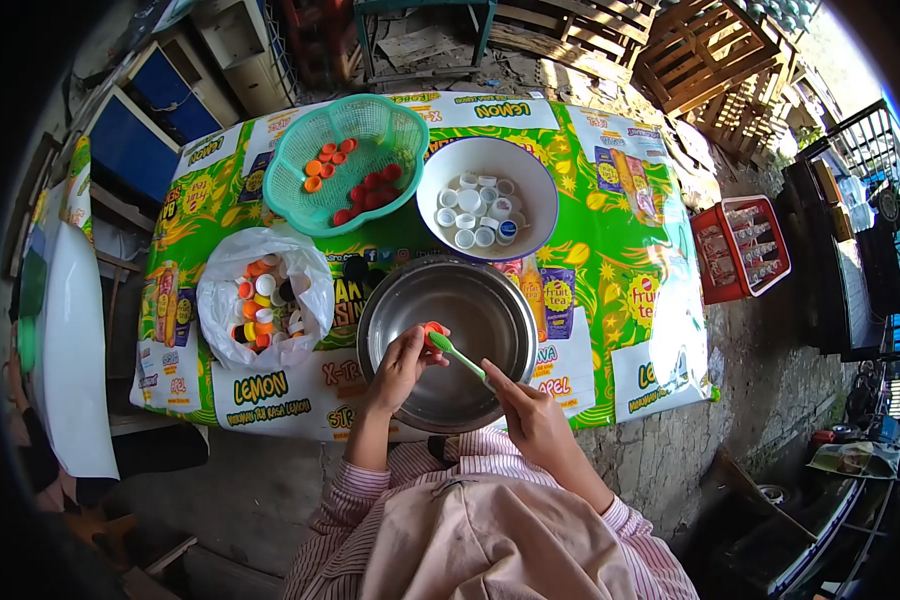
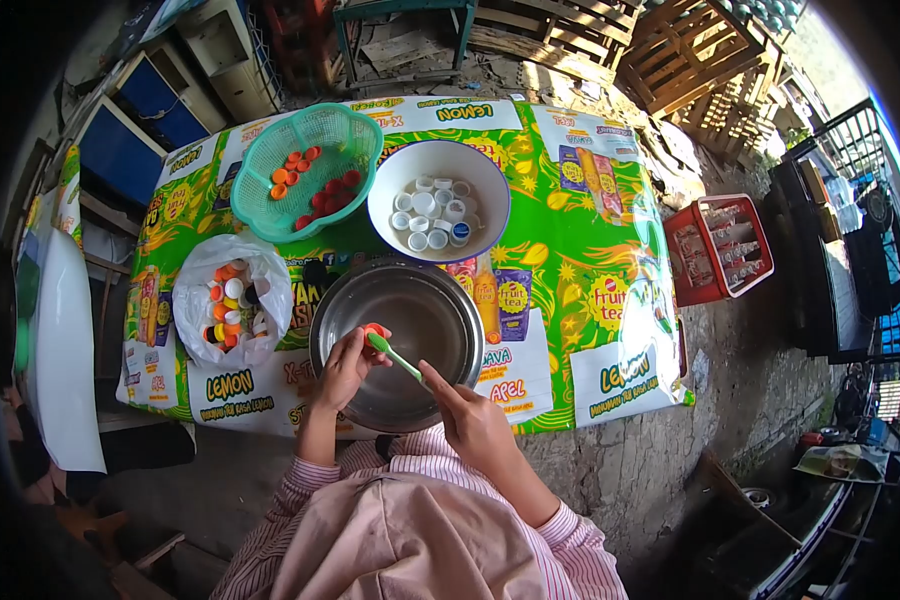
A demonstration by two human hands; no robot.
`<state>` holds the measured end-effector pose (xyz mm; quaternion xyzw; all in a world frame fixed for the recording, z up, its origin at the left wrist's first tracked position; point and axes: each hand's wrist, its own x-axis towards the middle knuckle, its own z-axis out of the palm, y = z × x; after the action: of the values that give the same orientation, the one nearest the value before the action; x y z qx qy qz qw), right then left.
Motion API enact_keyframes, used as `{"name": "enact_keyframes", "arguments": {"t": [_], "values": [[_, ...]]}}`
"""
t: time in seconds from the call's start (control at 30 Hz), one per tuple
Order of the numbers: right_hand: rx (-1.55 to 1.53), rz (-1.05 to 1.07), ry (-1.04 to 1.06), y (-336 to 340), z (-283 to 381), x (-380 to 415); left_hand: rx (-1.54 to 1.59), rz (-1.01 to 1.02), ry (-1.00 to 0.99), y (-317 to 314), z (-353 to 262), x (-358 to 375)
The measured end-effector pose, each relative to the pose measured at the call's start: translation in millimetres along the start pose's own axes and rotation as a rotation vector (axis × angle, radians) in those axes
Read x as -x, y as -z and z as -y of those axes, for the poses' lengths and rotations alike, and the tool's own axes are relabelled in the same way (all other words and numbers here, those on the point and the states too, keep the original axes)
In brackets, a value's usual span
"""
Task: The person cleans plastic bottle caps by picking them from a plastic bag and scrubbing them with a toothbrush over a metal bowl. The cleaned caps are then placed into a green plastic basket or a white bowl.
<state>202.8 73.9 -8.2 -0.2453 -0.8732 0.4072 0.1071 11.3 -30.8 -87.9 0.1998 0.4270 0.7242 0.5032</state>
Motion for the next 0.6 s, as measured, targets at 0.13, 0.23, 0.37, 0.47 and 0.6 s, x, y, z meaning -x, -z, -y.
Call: {"name": "enact_keyframes", "arguments": {"t": [0.13, 0.23, 0.37, 0.47, 0.6], "values": [[0.067, -0.037, 0.015, -1.1, -2.1, -2.3, -0.102, -0.060, 0.032, -2.7, -0.5, 0.6], [0.089, -0.026, 0.020, -3.4, -0.8, 0.0, -0.119, -0.043, 0.035, -9.6, -6.5, 1.1], [0.154, -0.049, -0.049, 4.8, 4.6, -2.6, -0.067, -0.026, 0.024, -12.6, -8.2, 0.3], [0.174, 0.058, 0.005, 4.8, 6.4, 0.9, -0.019, -0.035, 0.039, -11.3, -8.3, 0.5], [0.208, -0.018, -0.014, 2.3, 3.4, 2.3, -0.221, -0.020, 0.073, -12.2, -11.8, -0.6]]}}
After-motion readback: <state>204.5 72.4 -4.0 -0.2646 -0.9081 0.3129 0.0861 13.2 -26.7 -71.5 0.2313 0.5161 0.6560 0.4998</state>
